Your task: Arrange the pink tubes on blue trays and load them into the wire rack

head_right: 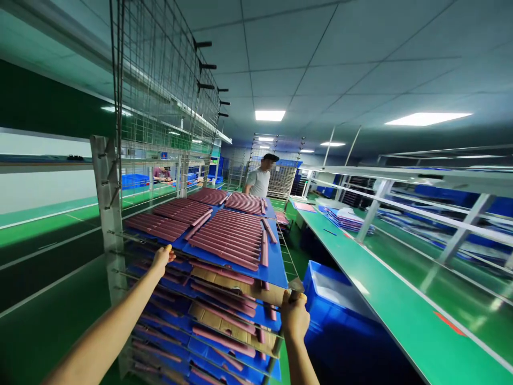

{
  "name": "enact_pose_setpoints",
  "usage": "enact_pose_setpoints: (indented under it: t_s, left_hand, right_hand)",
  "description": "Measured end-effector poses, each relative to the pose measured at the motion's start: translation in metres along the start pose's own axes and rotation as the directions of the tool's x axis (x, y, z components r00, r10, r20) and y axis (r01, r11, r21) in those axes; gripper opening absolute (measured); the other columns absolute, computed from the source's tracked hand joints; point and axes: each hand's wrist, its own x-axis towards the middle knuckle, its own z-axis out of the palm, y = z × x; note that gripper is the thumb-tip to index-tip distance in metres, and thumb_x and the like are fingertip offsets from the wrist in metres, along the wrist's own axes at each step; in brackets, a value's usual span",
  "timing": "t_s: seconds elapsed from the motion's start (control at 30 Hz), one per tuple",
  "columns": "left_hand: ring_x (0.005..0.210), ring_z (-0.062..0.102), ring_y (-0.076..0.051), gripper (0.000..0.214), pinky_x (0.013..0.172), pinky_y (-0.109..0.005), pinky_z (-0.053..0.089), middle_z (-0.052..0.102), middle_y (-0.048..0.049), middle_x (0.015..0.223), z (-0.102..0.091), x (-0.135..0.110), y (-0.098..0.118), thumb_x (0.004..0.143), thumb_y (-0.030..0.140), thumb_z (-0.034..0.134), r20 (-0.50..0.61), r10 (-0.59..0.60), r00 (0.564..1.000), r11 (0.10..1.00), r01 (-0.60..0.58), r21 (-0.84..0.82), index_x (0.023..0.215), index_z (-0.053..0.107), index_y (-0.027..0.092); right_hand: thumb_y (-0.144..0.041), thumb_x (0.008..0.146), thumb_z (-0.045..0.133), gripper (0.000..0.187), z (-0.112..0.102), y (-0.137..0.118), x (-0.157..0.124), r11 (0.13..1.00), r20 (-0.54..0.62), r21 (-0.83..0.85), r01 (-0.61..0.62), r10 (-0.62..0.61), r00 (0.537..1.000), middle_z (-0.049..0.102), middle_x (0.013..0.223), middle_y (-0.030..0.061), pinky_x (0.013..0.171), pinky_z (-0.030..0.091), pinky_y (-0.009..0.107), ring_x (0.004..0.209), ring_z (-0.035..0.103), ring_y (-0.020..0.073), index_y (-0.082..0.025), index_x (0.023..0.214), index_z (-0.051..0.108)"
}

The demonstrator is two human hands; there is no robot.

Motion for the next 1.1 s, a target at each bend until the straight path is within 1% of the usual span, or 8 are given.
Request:
enact_pose_setpoints:
  t_s: [0.2,0.33,0.57,0.63,0.73,0.9,1.0,1.1]
  left_hand:
    - [0.042,0.056,-0.007,0.019,0.043,-0.016,0.042,0.055,0.0017,0.058,0.003,-0.004,-0.001,0.088,0.019,0.049,-0.007,0.001,1.000,1.000,-0.001,0.019,0.069,0.048,0.014]
    - [0.043,0.055,-0.006,0.022,0.043,-0.016,0.042,0.053,0.0020,0.058,0.008,-0.010,0.001,0.090,0.019,0.046,-0.049,-0.014,0.999,0.999,0.015,0.038,0.069,0.047,0.013]
    - [0.051,0.054,-0.006,0.019,0.048,-0.017,0.044,0.054,0.0036,0.063,0.011,-0.019,0.003,0.091,0.025,0.051,-0.100,-0.052,0.994,0.996,0.058,0.062,0.079,0.054,0.010]
    - [0.053,0.053,-0.006,0.019,0.049,-0.018,0.045,0.055,0.0029,0.066,0.011,-0.021,0.003,0.091,0.027,0.051,-0.105,-0.065,0.992,0.995,0.072,0.066,0.083,0.055,0.010]
    - [0.055,0.053,-0.006,0.020,0.050,-0.019,0.045,0.056,0.0016,0.071,0.012,-0.024,0.005,0.091,0.029,0.051,-0.118,-0.081,0.990,0.993,0.090,0.072,0.089,0.056,0.010]
    - [0.057,0.053,-0.007,0.023,0.052,-0.020,0.047,0.058,0.0000,0.076,0.011,-0.030,0.007,0.092,0.032,0.049,-0.122,-0.068,0.990,0.995,0.076,0.062,0.095,0.056,0.010]
    - [0.057,0.056,-0.007,0.023,0.054,-0.020,0.048,0.059,-0.0007,0.076,0.004,-0.039,0.004,0.092,0.031,0.049,-0.084,-0.052,0.995,0.997,0.056,0.045,0.096,0.056,0.010]
    - [0.057,0.060,-0.007,0.021,0.054,-0.018,0.048,0.060,-0.0014,0.076,-0.021,-0.056,-0.010,0.091,0.031,0.051,-0.054,-0.038,0.998,0.998,0.041,0.043,0.093,0.055,0.010]
  right_hand:
    - [-0.056,0.090,0.024,0.052,0.003,0.009,0.005,1.000,0.017,-0.023,0.007,-0.006,1.000,0.065,0.081,0.0165,0.064,0.042,0.034,0.078,0.063,0.0310,-0.014,0.113,0.044]
    - [-0.059,0.089,0.018,0.058,0.001,0.013,0.007,0.999,0.047,-0.035,0.015,-0.014,0.999,0.064,0.078,0.0182,0.064,0.043,0.036,0.077,0.063,0.0329,-0.013,0.112,0.045]
    - [-0.064,0.085,0.017,0.058,-0.004,0.018,0.009,1.000,0.132,-0.013,0.023,-0.021,0.991,0.063,0.079,0.0191,0.065,0.043,0.037,0.078,0.061,0.0345,-0.017,0.100,0.046]
    - [-0.065,0.084,0.015,0.055,-0.006,0.020,0.009,0.999,0.155,-0.011,0.041,-0.039,0.987,0.063,0.080,0.0181,0.066,0.043,0.037,0.078,0.061,0.0342,-0.020,0.094,0.045]
    - [-0.065,0.083,0.013,0.051,-0.010,0.022,0.006,0.998,0.169,-0.007,0.055,-0.053,0.984,0.061,0.074,0.0148,0.064,0.042,0.037,0.072,0.060,0.0330,-0.023,0.088,0.042]
    - [-0.065,0.082,0.019,0.044,-0.018,0.022,0.002,0.997,0.206,0.018,0.078,-0.080,0.975,0.057,0.068,0.0106,0.061,0.042,0.037,0.066,0.057,0.0312,-0.025,0.081,0.039]
    - [-0.062,0.082,0.021,0.042,-0.021,0.021,0.000,0.996,0.215,0.003,0.088,-0.087,0.973,0.059,0.075,0.0121,0.063,0.044,0.037,0.064,0.057,0.0299,-0.025,0.081,0.041]
    - [-0.060,0.082,0.022,0.044,-0.025,0.019,-0.005,0.994,0.231,-0.022,0.108,-0.101,0.968,0.061,0.085,0.0156,0.066,0.045,0.038,0.067,0.059,0.0303,-0.023,0.087,0.046]
